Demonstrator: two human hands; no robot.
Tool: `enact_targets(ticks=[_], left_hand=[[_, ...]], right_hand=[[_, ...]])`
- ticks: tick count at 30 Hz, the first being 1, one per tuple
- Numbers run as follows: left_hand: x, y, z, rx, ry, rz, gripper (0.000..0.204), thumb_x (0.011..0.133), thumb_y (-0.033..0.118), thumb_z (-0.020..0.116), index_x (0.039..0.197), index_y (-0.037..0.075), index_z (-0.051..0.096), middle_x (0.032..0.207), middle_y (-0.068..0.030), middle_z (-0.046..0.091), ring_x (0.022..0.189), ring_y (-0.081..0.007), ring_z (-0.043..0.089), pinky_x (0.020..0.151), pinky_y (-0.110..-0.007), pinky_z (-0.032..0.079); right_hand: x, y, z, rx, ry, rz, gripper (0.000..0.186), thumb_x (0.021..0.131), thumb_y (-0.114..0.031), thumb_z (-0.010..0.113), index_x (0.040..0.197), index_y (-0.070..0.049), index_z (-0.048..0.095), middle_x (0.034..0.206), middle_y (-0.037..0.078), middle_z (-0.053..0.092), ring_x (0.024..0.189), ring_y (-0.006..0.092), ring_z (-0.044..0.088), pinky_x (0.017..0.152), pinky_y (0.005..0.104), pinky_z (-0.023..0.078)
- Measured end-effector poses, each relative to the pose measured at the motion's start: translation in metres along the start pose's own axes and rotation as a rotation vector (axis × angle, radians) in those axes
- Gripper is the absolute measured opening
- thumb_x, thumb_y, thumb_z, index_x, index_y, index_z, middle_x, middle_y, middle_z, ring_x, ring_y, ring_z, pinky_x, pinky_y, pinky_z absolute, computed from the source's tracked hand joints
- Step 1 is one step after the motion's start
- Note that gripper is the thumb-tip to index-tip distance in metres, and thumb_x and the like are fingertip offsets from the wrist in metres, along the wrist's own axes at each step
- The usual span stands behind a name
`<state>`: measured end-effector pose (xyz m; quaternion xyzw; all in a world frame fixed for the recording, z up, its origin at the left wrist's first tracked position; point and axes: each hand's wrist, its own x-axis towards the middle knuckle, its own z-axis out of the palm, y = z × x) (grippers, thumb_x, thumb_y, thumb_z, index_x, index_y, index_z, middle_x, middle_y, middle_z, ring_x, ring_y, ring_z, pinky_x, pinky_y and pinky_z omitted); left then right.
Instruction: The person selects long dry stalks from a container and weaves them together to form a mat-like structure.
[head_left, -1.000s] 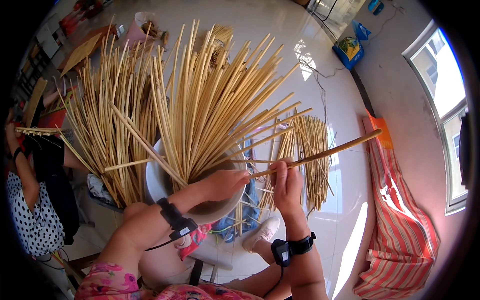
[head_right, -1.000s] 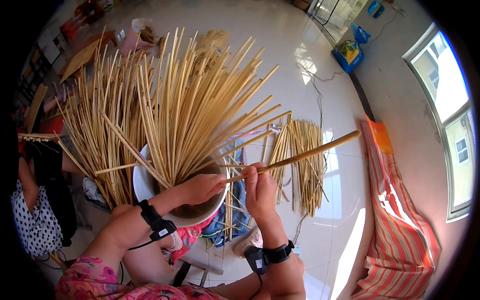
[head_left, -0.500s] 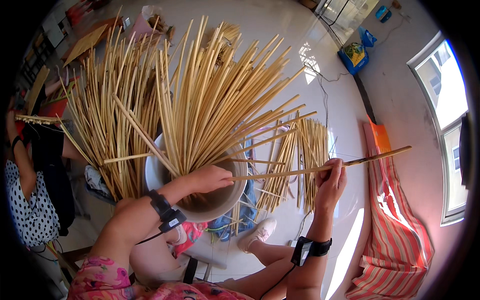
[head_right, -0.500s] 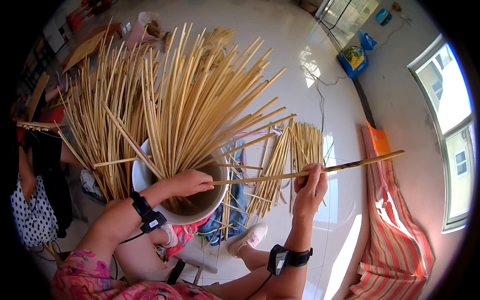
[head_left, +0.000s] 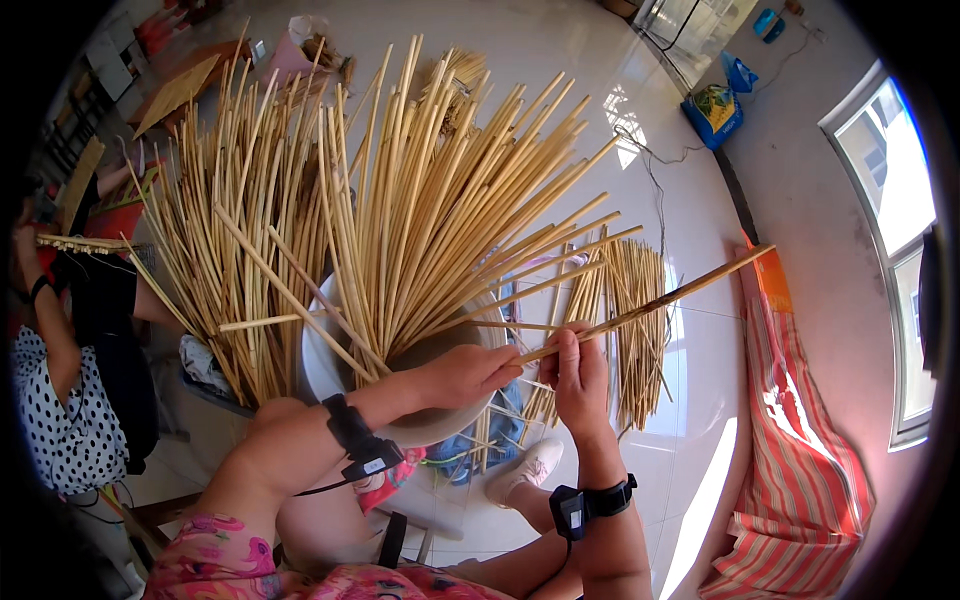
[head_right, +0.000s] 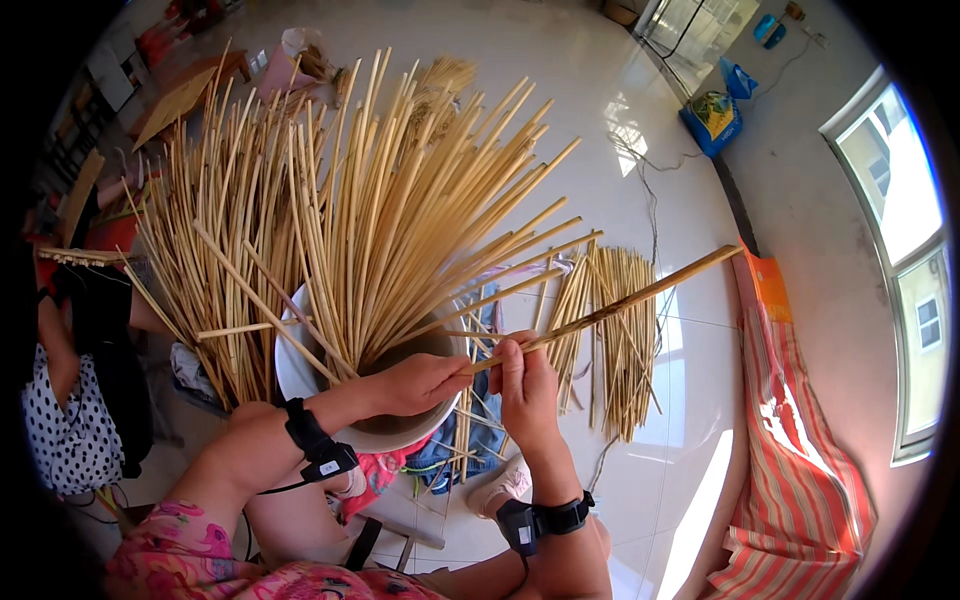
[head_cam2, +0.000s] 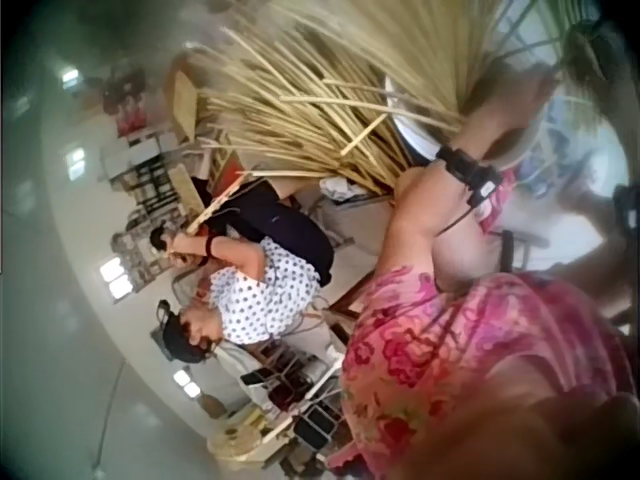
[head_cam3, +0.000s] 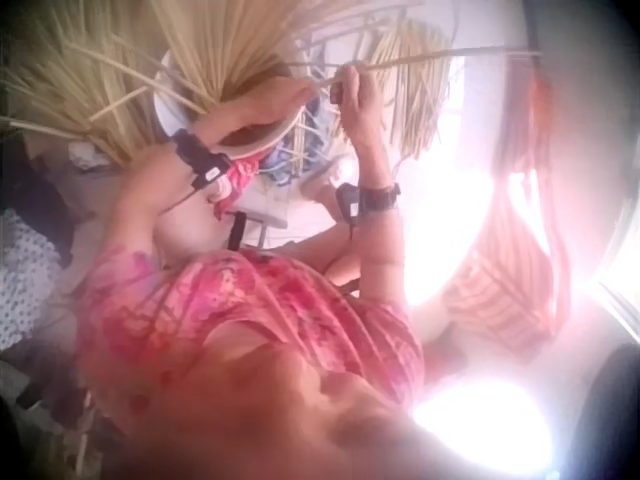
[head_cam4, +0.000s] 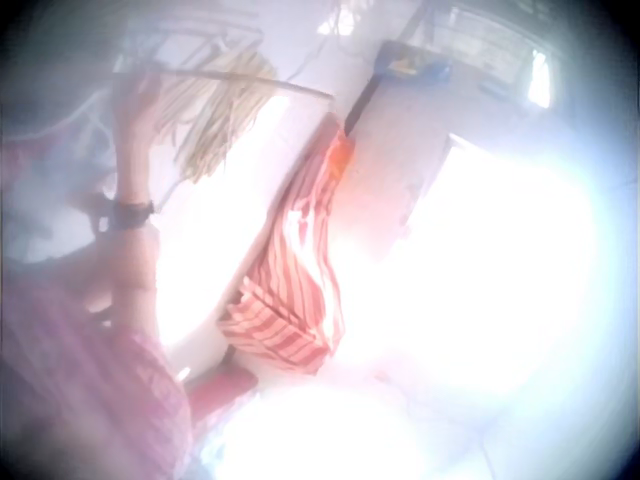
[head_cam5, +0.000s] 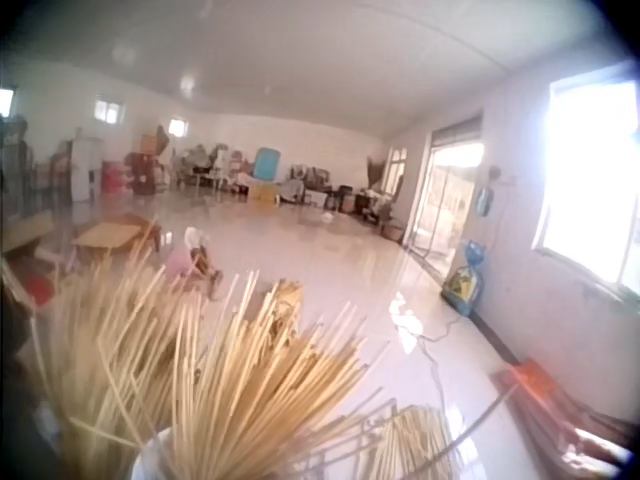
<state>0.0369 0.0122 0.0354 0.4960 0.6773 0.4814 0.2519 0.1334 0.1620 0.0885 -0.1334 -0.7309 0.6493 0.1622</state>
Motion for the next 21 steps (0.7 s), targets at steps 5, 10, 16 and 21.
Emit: enact_targets(ticks=[5, 10, 16, 21], left_hand=[[-0.002, -0.003, -0.001, 0.050, -0.030, -0.018, 0.023, 0.096, 0.026, 0.045, 0.092, 0.003, 0.046, 0.070, -0.0211, 0.054, 0.067, -0.0413, 0.054, 0.058, -0.044, 0.040], [-0.010, -0.009, -0.003, 0.063, -0.071, -0.010, 0.024, 0.097, 0.028, 0.043, 0.095, 0.004, 0.048, 0.070, -0.0187, 0.056, 0.066, -0.0395, 0.055, 0.059, -0.043, 0.042], [-0.024, -0.022, -0.018, -0.078, -0.295, -0.170, 0.025, 0.099, 0.025, 0.038, 0.093, 0.003, 0.048, 0.067, -0.0066, 0.051, 0.062, -0.0216, 0.053, 0.062, -0.035, 0.044], [-0.027, -0.039, -0.039, -0.279, -0.429, -0.370, 0.027, 0.099, 0.021, 0.037, 0.107, 0.001, 0.053, 0.077, -0.0030, 0.053, 0.072, -0.0137, 0.050, 0.070, -0.028, 0.045]], right_hand=[[0.006, -0.008, -0.008, -0.099, 0.194, -0.130, 0.028, 0.101, -0.021, 0.038, 0.081, -0.003, 0.048, 0.057, 0.000, 0.043, 0.045, 0.0052, 0.039, 0.041, 0.0206, 0.030], [0.013, -0.010, -0.033, -0.058, 0.366, -0.103, 0.031, 0.101, -0.023, 0.037, 0.077, -0.005, 0.047, 0.057, -0.001, 0.040, 0.045, 0.0041, 0.034, 0.041, 0.0198, 0.028], [0.022, -0.027, -0.068, 0.007, 0.731, -0.075, 0.033, 0.100, -0.028, 0.036, 0.074, -0.009, 0.043, 0.062, -0.003, 0.038, 0.051, 0.0039, 0.032, 0.043, 0.0194, 0.028], [0.026, -0.021, -0.112, 0.033, 0.852, -0.072, 0.032, 0.100, -0.030, 0.038, 0.075, -0.009, 0.042, 0.062, -0.002, 0.037, 0.050, 0.0048, 0.033, 0.043, 0.0200, 0.028]])
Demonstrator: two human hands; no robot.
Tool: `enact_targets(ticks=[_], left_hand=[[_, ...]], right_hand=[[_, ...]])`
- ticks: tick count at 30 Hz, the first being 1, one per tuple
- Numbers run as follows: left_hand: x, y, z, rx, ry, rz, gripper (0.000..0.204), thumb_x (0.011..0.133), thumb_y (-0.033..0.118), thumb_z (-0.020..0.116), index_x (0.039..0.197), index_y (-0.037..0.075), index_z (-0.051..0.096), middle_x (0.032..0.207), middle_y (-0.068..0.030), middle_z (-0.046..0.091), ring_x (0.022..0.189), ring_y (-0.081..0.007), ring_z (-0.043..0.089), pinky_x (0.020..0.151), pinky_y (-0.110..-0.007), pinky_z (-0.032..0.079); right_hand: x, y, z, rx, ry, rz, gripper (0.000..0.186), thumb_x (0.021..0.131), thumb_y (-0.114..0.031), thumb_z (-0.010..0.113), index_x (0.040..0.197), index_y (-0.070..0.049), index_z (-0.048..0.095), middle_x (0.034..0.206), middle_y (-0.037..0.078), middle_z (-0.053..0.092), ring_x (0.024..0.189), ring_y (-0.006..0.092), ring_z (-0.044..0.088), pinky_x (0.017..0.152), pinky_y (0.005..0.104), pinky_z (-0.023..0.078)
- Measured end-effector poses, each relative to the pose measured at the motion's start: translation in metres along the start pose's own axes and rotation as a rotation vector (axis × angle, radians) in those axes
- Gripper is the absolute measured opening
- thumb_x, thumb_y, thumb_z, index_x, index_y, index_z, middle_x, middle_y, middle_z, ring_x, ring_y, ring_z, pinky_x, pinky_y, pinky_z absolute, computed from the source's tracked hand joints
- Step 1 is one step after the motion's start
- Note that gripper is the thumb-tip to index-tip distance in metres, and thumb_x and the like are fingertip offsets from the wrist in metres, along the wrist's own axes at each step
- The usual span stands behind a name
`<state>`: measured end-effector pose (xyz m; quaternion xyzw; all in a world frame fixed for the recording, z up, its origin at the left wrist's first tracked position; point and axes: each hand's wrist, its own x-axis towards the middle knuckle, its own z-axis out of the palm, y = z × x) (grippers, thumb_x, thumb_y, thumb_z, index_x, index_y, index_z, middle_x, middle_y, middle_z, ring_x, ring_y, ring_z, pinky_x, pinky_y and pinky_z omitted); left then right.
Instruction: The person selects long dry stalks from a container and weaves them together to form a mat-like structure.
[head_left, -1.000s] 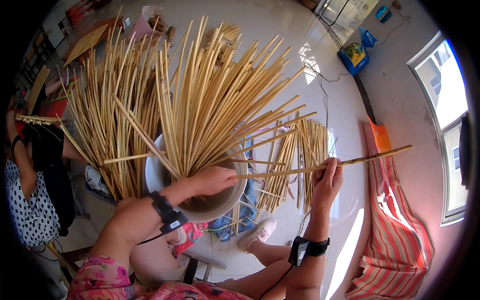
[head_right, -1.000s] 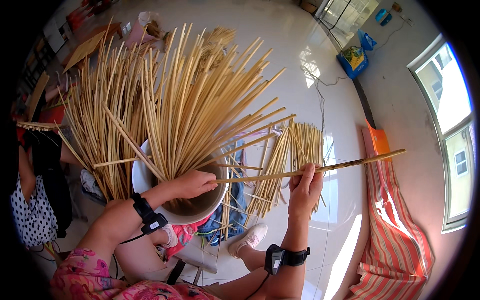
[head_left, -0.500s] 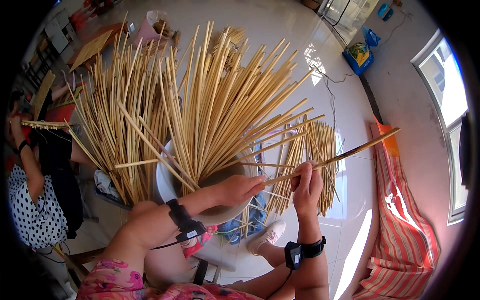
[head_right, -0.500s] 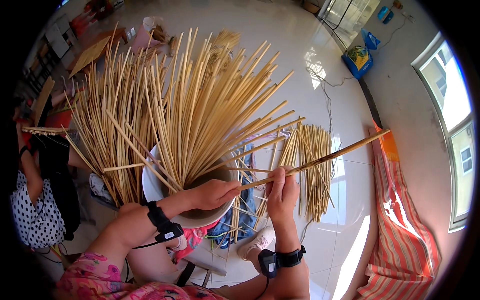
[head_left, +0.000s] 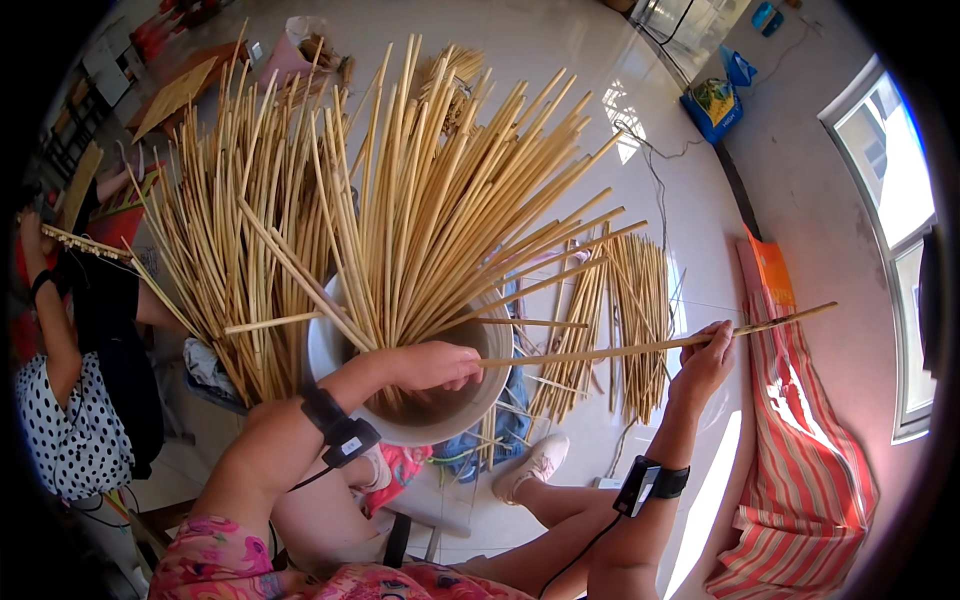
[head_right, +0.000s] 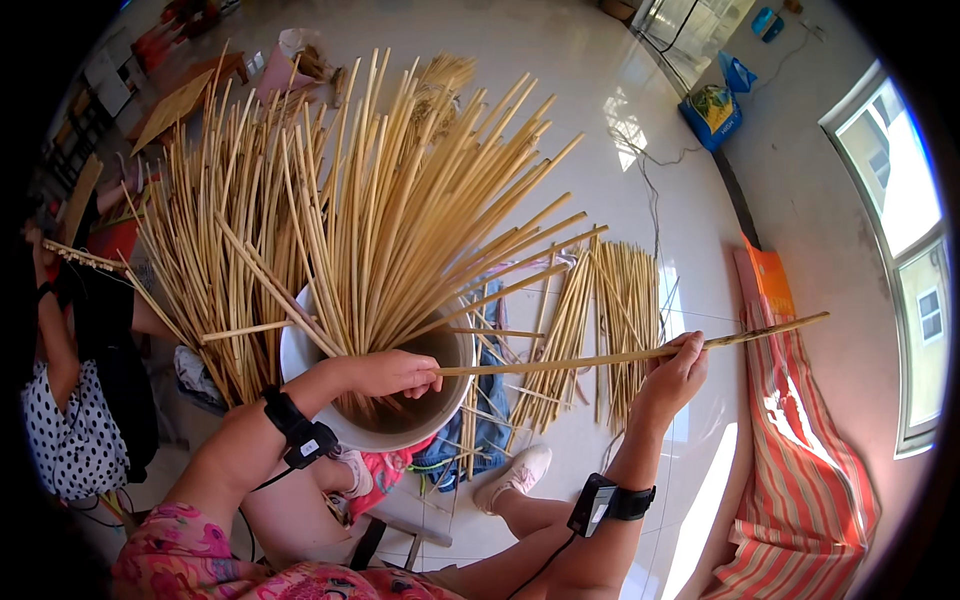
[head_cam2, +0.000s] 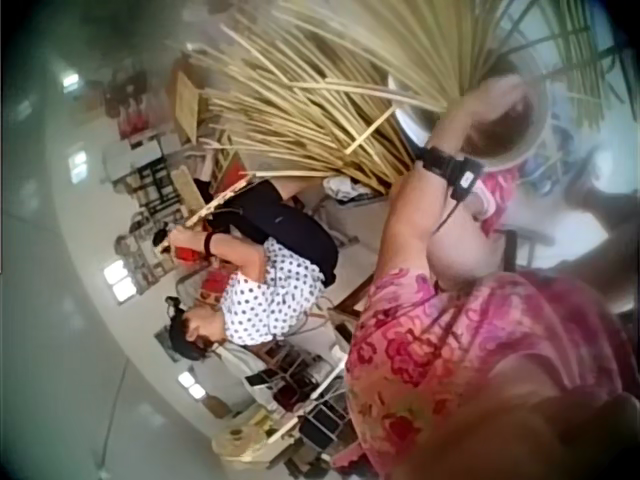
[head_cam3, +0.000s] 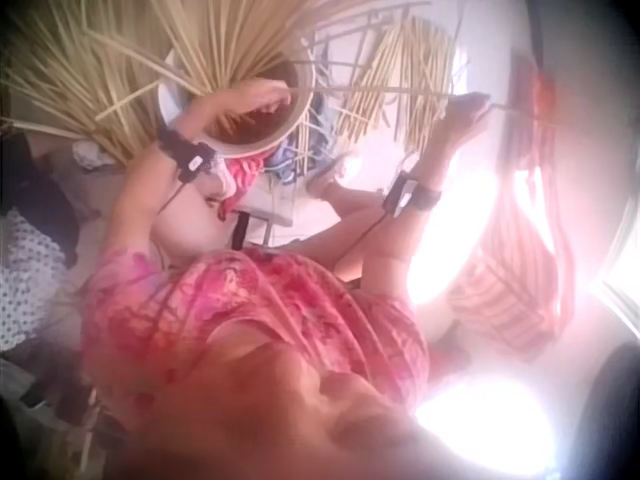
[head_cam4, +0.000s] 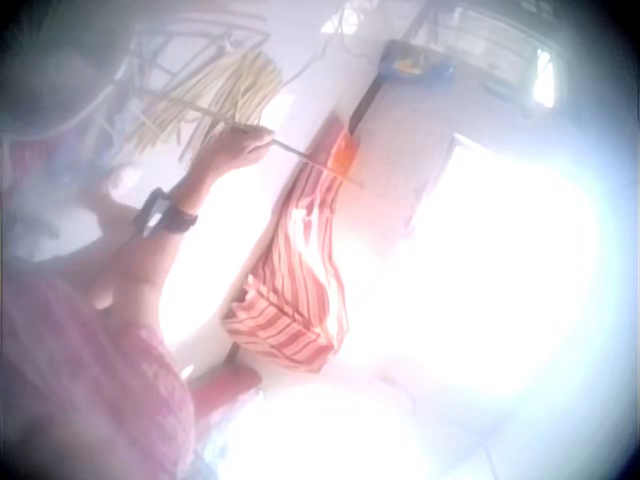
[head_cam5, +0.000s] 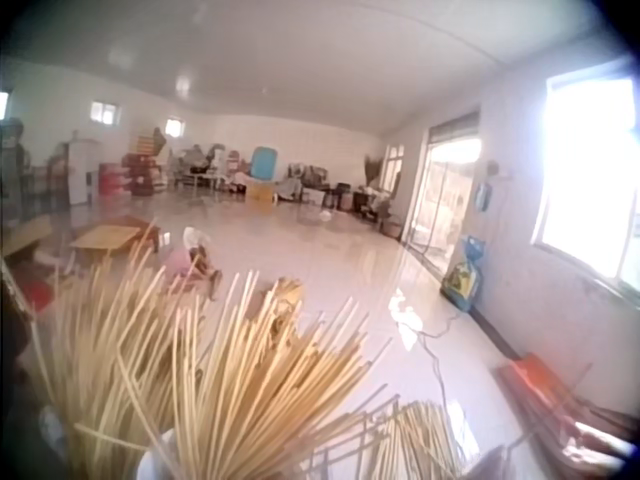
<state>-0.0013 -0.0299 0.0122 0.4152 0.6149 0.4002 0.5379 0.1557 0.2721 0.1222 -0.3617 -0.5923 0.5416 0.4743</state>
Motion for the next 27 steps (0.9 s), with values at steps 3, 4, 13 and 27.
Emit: enact_targets(ticks=[3, 4, 13, 27], left_hand=[[-0.008, 0.008, -0.011, -0.083, -0.007, 0.023, 0.032, 0.099, 0.021, 0.038, 0.120, 0.001, 0.052, 0.081, -0.0018, 0.053, 0.076, -0.0112, 0.049, 0.074, -0.025, 0.044], [-0.009, 0.010, -0.013, -0.100, 0.000, 0.035, 0.035, 0.099, 0.021, 0.038, 0.124, 0.001, 0.051, 0.082, -0.0014, 0.053, 0.077, -0.0104, 0.049, 0.075, -0.025, 0.043], [0.005, -0.016, -0.010, -0.008, 0.271, -0.006, 0.037, 0.099, 0.033, 0.043, 0.092, 0.001, 0.062, 0.072, -0.0005, 0.051, 0.072, -0.0098, 0.047, 0.069, -0.024, 0.040], [0.039, -0.080, 0.014, 0.907, 0.293, -0.540, 0.053, 0.092, 0.027, 0.040, 0.133, -0.007, 0.035, 0.120, -0.0351, 0.050, 0.115, -0.0438, 0.048, 0.098, -0.044, 0.038]], right_hand=[[0.005, -0.004, -0.006, -0.027, 0.049, 0.019, 0.032, 0.100, -0.030, 0.038, 0.075, -0.010, 0.042, 0.061, -0.002, 0.036, 0.049, 0.0053, 0.032, 0.043, 0.0205, 0.027], [0.005, -0.004, -0.007, -0.018, 0.047, 0.030, 0.032, 0.100, -0.029, 0.037, 0.075, -0.010, 0.042, 0.061, -0.003, 0.036, 0.048, 0.0052, 0.031, 0.042, 0.0204, 0.027], [0.000, 0.003, 0.000, 0.069, -0.129, 0.061, 0.032, 0.100, -0.029, 0.037, 0.075, -0.010, 0.042, 0.056, -0.005, 0.030, 0.046, 0.0028, 0.024, 0.039, 0.0193, 0.021], [-0.075, 0.002, 0.040, -0.292, -0.798, -0.329, 0.018, 0.099, -0.015, 0.042, 0.090, -0.001, 0.051, 0.065, 0.005, 0.052, 0.057, 0.0102, 0.052, 0.053, 0.0253, 0.043]])
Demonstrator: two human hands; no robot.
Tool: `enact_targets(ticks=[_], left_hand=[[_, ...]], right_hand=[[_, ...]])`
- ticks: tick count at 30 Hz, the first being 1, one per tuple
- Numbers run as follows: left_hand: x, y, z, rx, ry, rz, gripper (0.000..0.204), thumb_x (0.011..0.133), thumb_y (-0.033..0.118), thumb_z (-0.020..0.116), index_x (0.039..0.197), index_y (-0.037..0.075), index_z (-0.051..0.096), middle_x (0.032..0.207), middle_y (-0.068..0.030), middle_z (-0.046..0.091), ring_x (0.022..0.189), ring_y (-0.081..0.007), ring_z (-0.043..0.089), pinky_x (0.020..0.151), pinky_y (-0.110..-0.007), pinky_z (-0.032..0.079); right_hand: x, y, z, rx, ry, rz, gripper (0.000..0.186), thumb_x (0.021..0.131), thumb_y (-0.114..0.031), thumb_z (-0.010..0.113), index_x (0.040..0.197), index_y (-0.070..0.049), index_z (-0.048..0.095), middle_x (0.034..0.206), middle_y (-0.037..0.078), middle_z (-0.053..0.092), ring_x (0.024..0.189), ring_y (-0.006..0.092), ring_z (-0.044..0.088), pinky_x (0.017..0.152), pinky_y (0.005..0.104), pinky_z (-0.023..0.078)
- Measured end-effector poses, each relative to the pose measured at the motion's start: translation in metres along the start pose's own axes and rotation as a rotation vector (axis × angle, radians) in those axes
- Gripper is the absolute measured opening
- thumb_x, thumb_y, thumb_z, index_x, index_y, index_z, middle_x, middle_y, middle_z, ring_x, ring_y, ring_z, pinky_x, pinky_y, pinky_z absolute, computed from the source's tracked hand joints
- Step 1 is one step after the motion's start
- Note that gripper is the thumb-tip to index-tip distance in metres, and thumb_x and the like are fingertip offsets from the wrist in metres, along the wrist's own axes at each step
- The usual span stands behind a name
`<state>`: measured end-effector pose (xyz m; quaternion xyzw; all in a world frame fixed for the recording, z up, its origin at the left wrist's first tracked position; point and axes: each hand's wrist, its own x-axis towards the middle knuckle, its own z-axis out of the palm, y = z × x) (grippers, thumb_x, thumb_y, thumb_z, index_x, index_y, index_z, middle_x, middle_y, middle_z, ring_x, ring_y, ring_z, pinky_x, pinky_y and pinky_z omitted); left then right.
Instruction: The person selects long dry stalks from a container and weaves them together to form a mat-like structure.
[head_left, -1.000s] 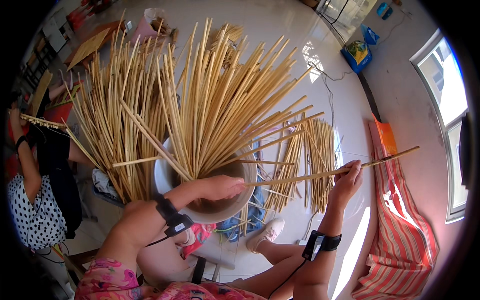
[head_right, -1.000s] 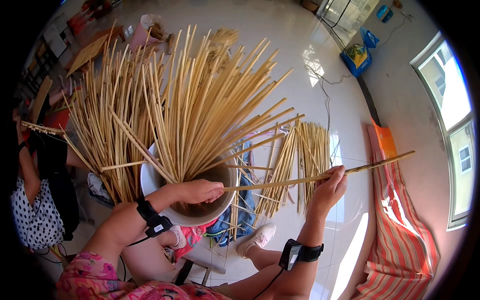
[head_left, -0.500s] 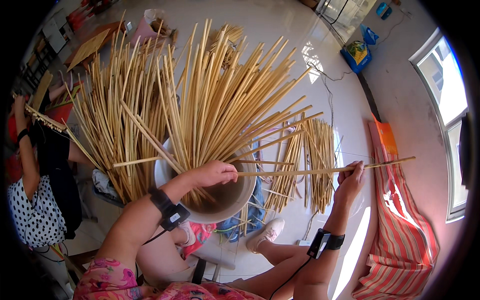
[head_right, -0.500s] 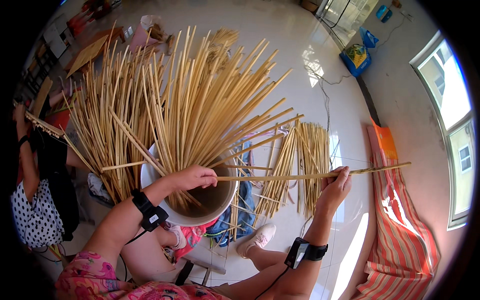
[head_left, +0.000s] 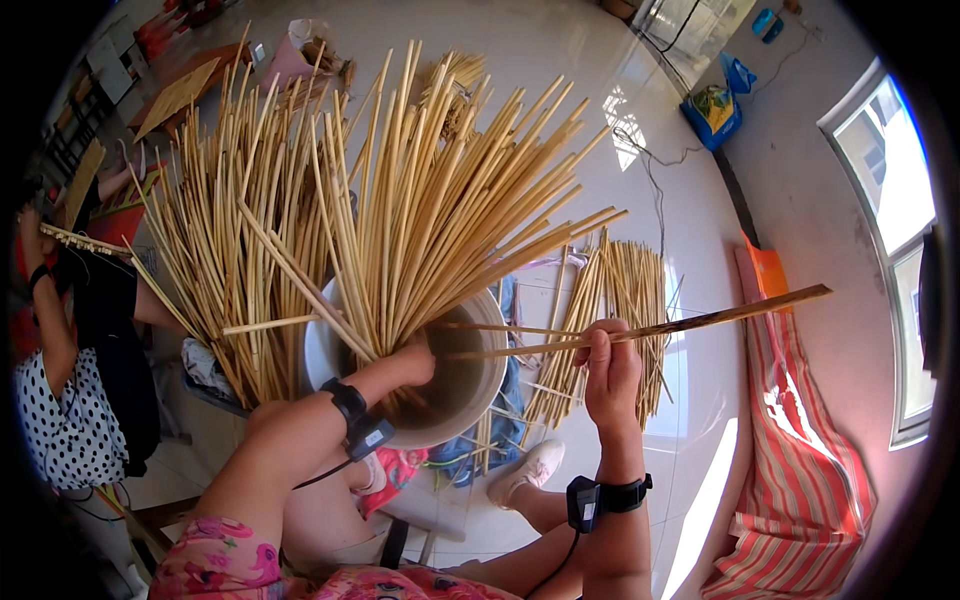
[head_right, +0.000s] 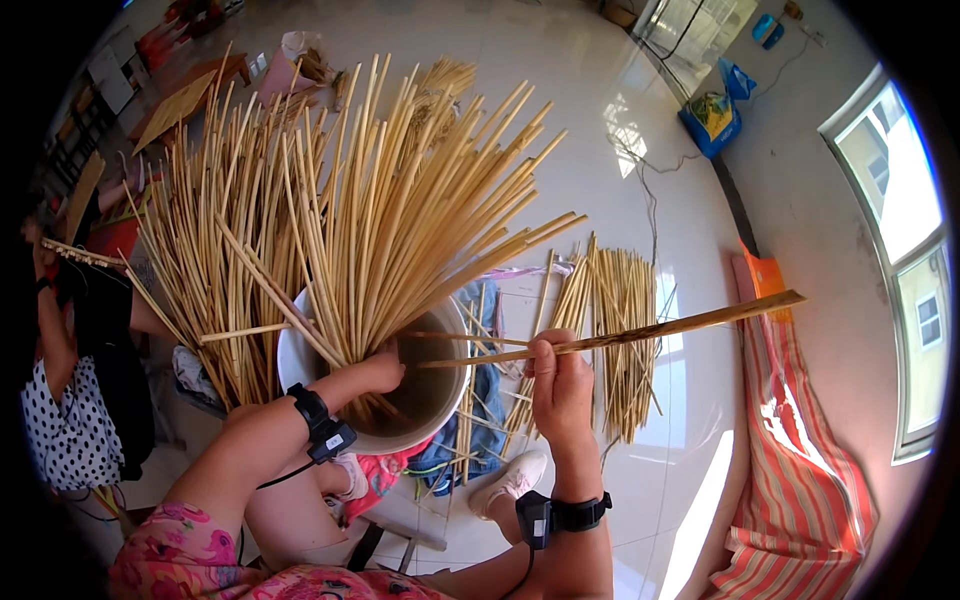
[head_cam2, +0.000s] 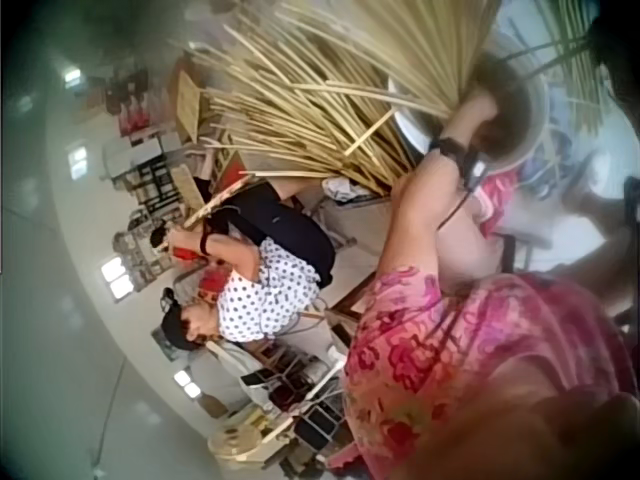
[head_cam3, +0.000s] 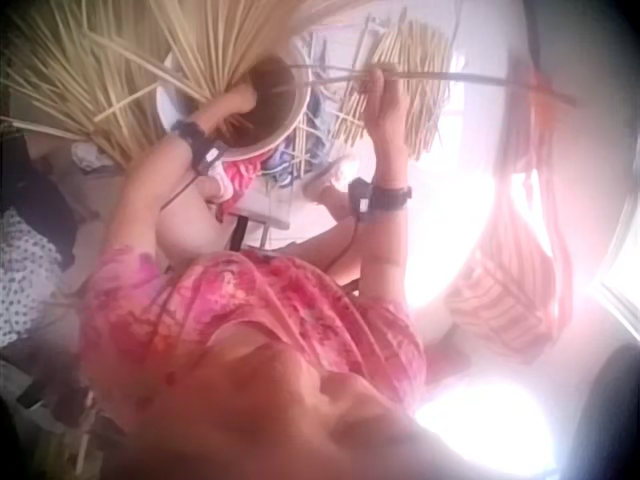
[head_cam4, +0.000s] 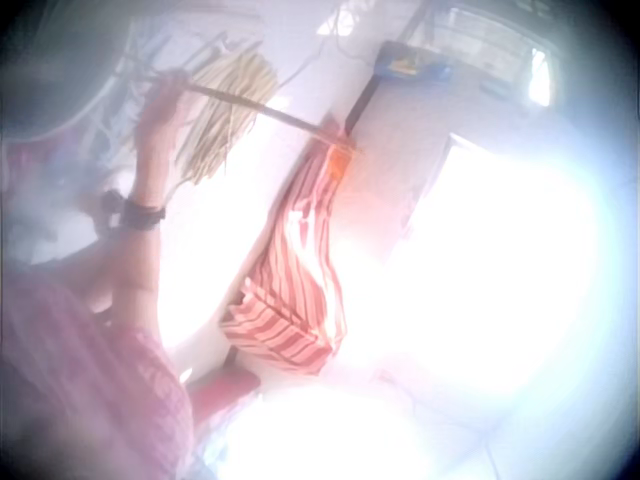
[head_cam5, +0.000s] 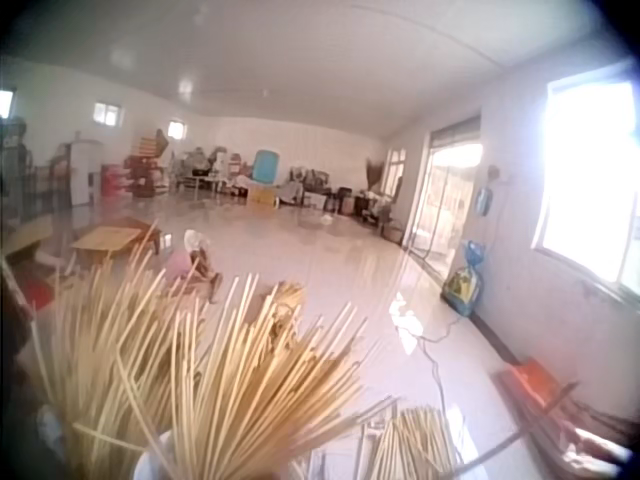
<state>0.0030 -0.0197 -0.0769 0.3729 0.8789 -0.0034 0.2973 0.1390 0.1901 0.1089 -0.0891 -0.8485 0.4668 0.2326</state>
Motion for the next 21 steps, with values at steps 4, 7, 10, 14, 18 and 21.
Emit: enact_targets(ticks=[4, 7, 10, 14, 18, 21], left_hand=[[0.034, -0.048, 0.070, 0.343, -0.021, 0.180, 0.055, 0.090, 0.020, 0.044, 0.136, -0.007, 0.030, 0.121, -0.0342, 0.049, 0.114, -0.0434, 0.048, 0.097, -0.041, 0.039], [0.000, 0.010, 0.002, -0.513, -0.035, 0.080, 0.043, 0.091, 0.013, 0.043, 0.130, -0.003, 0.044, 0.119, -0.0303, 0.052, 0.112, -0.0400, 0.050, 0.095, -0.039, 0.041], [0.002, -0.002, 0.007, -0.469, 0.144, 0.457, 0.031, 0.092, 0.015, 0.041, 0.117, 0.002, 0.056, 0.106, -0.0203, 0.060, 0.103, -0.0324, 0.057, 0.087, -0.038, 0.044], [-0.027, 0.030, -0.042, -0.812, 0.151, 0.540, 0.023, 0.096, 0.017, 0.042, 0.108, 0.001, 0.055, 0.087, -0.0109, 0.057, 0.084, -0.0248, 0.055, 0.078, -0.032, 0.044], [-0.050, 0.049, -0.069, -1.065, 0.153, 0.575, 0.022, 0.098, 0.021, 0.045, 0.103, 0.001, 0.055, 0.081, -0.0031, 0.053, 0.077, -0.0107, 0.050, 0.070, -0.027, 0.043], [-0.050, 0.056, -0.072, -1.020, 0.272, 0.629, 0.023, 0.097, 0.022, 0.047, 0.104, 0.002, 0.054, 0.077, -0.0014, 0.052, 0.073, -0.0068, 0.048, 0.066, -0.025, 0.042]], right_hand=[[0.000, -0.006, 0.022, -0.119, -0.173, -0.045, 0.010, 0.091, -0.011, 0.053, 0.092, -0.001, 0.055, 0.075, 0.017, 0.059, 0.067, 0.0368, 0.058, 0.060, 0.0385, 0.046], [-0.008, 0.004, 0.023, -0.221, -0.373, 0.053, 0.011, 0.091, -0.012, 0.054, 0.094, -0.002, 0.056, 0.078, 0.018, 0.060, 0.072, 0.0381, 0.059, 0.062, 0.0401, 0.046], [-0.008, 0.010, 0.037, -0.061, -0.517, 0.113, 0.015, 0.092, -0.012, 0.052, 0.094, 0.002, 0.056, 0.078, 0.014, 0.059, 0.069, 0.0300, 0.059, 0.064, 0.0345, 0.047], [0.002, 0.009, 0.019, 0.192, -0.397, 0.256, 0.019, 0.097, -0.014, 0.045, 0.099, 0.002, 0.054, 0.076, 0.006, 0.057, 0.064, 0.0119, 0.052, 0.061, 0.0250, 0.044], [0.004, 0.010, 0.009, 0.348, -0.275, 0.302, 0.020, 0.098, -0.017, 0.045, 0.100, 0.001, 0.052, 0.075, 0.004, 0.056, 0.064, 0.0077, 0.049, 0.060, 0.0223, 0.043], [0.000, 0.004, 0.022, 0.235, -0.261, 0.335, 0.022, 0.098, -0.020, 0.047, 0.094, 0.001, 0.053, 0.069, 0.003, 0.054, 0.062, 0.0086, 0.049, 0.057, 0.0240, 0.041]])
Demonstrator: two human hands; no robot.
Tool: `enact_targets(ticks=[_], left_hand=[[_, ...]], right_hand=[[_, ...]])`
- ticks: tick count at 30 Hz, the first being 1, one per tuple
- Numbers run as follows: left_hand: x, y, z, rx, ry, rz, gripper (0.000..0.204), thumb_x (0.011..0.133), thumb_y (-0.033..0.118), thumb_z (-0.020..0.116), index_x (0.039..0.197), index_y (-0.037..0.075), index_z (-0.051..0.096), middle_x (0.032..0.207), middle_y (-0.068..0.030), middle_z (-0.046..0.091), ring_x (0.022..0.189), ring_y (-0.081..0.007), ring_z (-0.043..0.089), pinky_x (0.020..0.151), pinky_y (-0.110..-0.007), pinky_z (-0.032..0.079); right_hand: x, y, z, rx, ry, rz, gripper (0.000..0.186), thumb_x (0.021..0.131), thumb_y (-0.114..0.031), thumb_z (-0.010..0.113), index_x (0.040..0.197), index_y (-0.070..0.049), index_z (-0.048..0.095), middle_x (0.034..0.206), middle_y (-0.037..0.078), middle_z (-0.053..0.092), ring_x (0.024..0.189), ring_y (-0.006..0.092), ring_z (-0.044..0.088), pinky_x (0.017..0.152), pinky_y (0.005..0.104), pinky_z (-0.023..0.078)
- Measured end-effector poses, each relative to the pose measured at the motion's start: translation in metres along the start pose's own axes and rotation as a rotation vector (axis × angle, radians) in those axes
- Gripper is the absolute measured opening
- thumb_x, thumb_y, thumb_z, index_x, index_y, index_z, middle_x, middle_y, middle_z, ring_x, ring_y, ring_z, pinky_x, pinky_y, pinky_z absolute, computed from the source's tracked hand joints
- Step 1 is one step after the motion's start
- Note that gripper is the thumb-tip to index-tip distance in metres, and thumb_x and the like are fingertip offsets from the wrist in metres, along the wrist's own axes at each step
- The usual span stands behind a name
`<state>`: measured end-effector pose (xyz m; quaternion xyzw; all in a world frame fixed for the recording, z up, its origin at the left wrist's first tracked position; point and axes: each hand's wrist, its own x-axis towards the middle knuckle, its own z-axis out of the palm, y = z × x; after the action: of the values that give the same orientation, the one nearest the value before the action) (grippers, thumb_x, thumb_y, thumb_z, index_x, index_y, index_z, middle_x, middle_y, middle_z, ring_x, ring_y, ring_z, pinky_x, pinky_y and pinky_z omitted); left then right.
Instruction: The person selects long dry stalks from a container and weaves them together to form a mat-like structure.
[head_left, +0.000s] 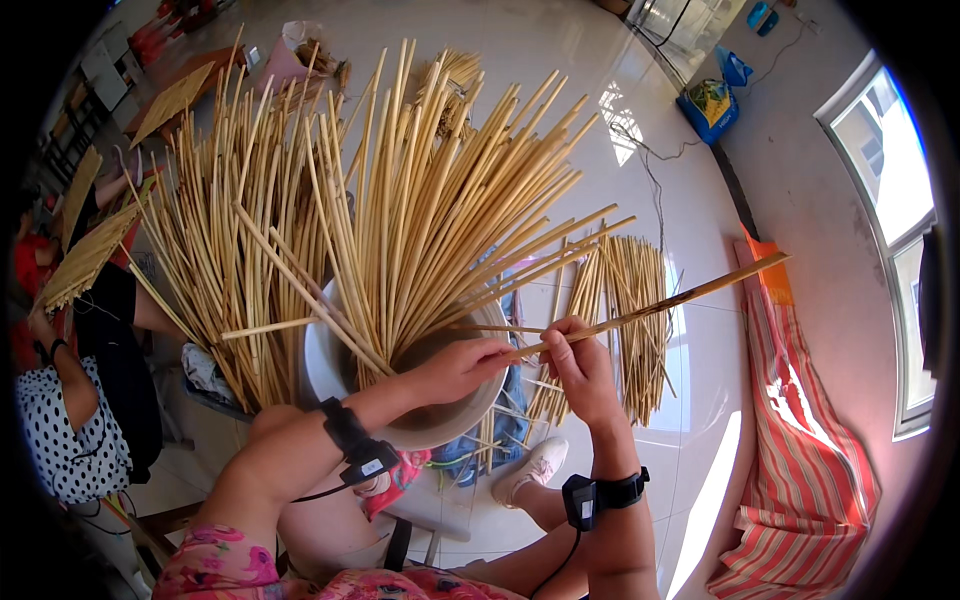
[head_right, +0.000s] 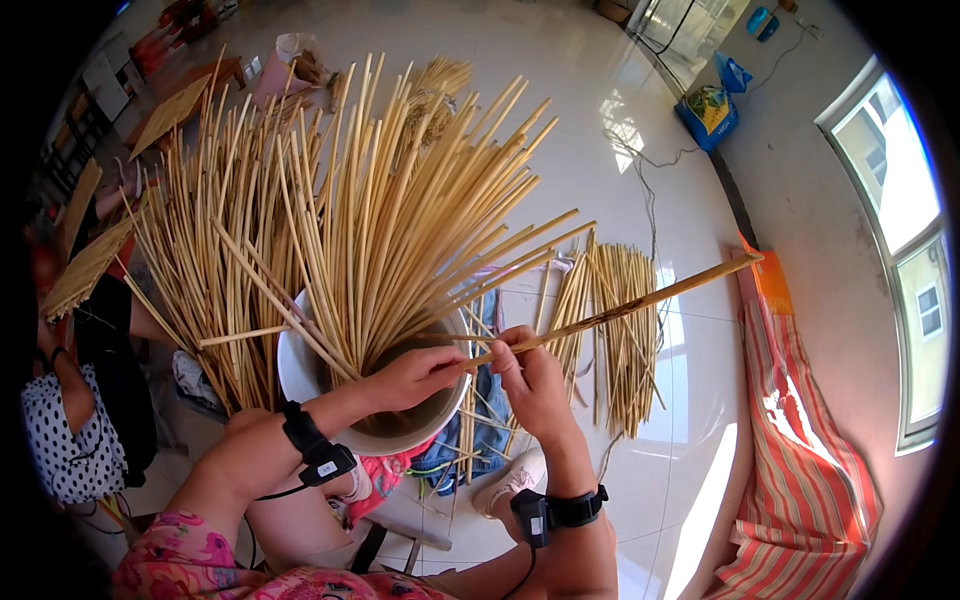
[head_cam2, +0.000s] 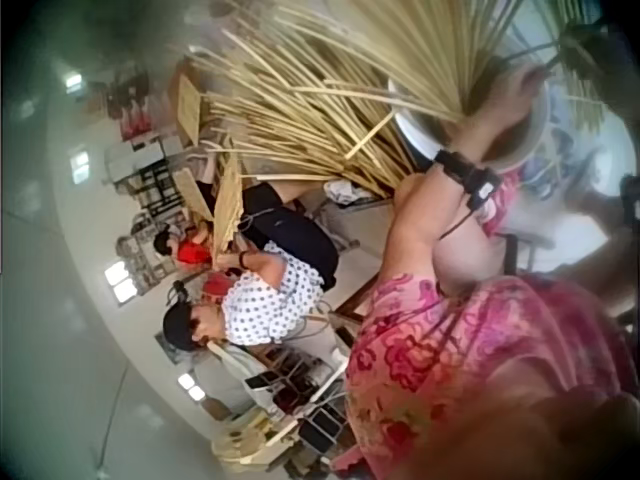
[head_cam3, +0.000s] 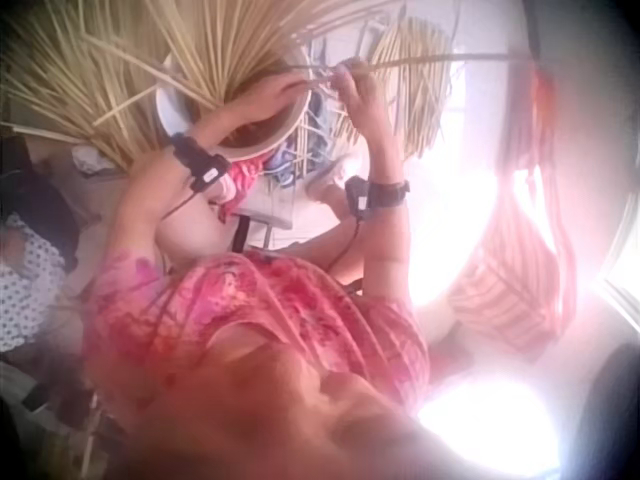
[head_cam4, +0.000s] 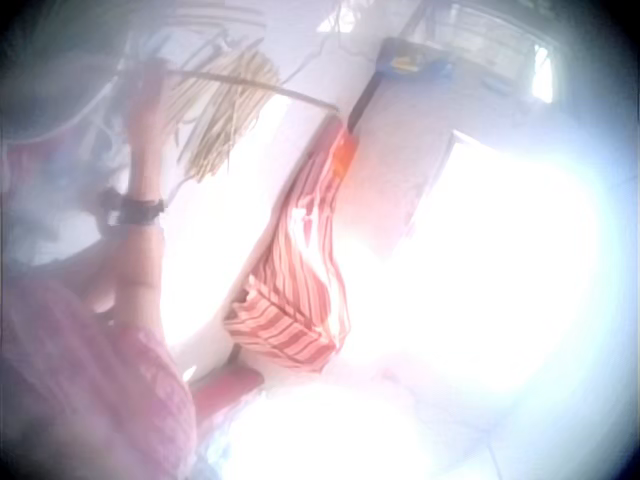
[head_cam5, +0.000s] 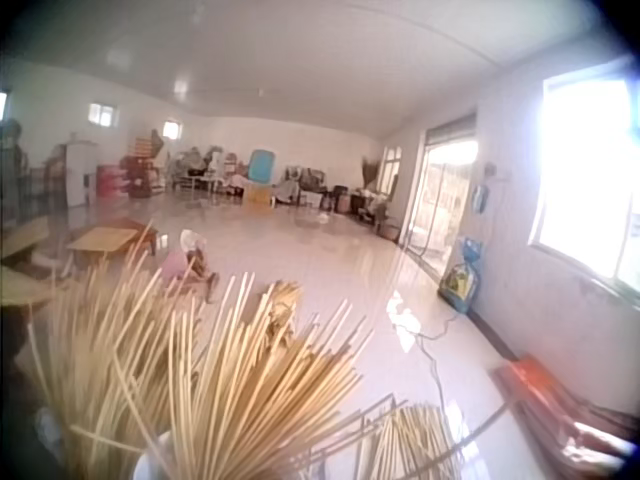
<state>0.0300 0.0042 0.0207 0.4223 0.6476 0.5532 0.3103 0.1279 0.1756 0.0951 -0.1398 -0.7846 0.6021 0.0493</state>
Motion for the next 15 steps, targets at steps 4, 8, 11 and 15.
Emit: enact_targets(ticks=[4, 8, 11, 15], left_hand=[[0.006, 0.001, 0.007, 0.005, 0.030, 0.032, 0.022, 0.096, 0.023, 0.048, 0.102, 0.003, 0.052, 0.070, -0.0060, 0.054, 0.065, -0.0165, 0.055, 0.061, -0.032, 0.043], [0.000, -0.013, 0.005, 0.377, -0.063, 0.042, 0.022, 0.095, 0.025, 0.047, 0.092, 0.004, 0.049, 0.072, -0.0161, 0.056, 0.069, -0.0363, 0.056, 0.063, -0.043, 0.043], [-0.006, -0.023, 0.000, 0.453, -0.110, -0.015, 0.024, 0.095, 0.027, 0.045, 0.089, 0.004, 0.047, 0.075, -0.0199, 0.056, 0.074, -0.0417, 0.055, 0.065, -0.047, 0.042], [-0.007, -0.037, -0.007, 0.530, -0.181, -0.121, 0.025, 0.095, 0.028, 0.047, 0.089, 0.003, 0.050, 0.075, -0.0201, 0.059, 0.074, -0.0409, 0.057, 0.065, -0.047, 0.043]], right_hand=[[0.000, 0.007, 0.027, -0.148, 0.165, -0.019, 0.027, 0.097, -0.021, 0.047, 0.082, 0.000, 0.053, 0.057, 0.006, 0.051, 0.052, 0.0143, 0.048, 0.052, 0.0289, 0.040], [-0.003, -0.007, 0.009, -0.216, 0.278, -0.142, 0.034, 0.098, -0.021, 0.041, 0.073, -0.001, 0.052, 0.056, 0.007, 0.051, 0.051, 0.0148, 0.051, 0.048, 0.0304, 0.039], [-0.004, -0.007, -0.010, -0.090, 0.424, -0.142, 0.036, 0.099, -0.021, 0.039, 0.071, -0.002, 0.050, 0.053, 0.003, 0.046, 0.047, 0.0095, 0.044, 0.045, 0.0255, 0.034], [-0.008, -0.005, -0.038, 0.007, 0.537, -0.207, 0.035, 0.099, -0.022, 0.038, 0.069, -0.007, 0.045, 0.054, -0.003, 0.038, 0.044, 0.0029, 0.028, 0.040, 0.0200, 0.021]])
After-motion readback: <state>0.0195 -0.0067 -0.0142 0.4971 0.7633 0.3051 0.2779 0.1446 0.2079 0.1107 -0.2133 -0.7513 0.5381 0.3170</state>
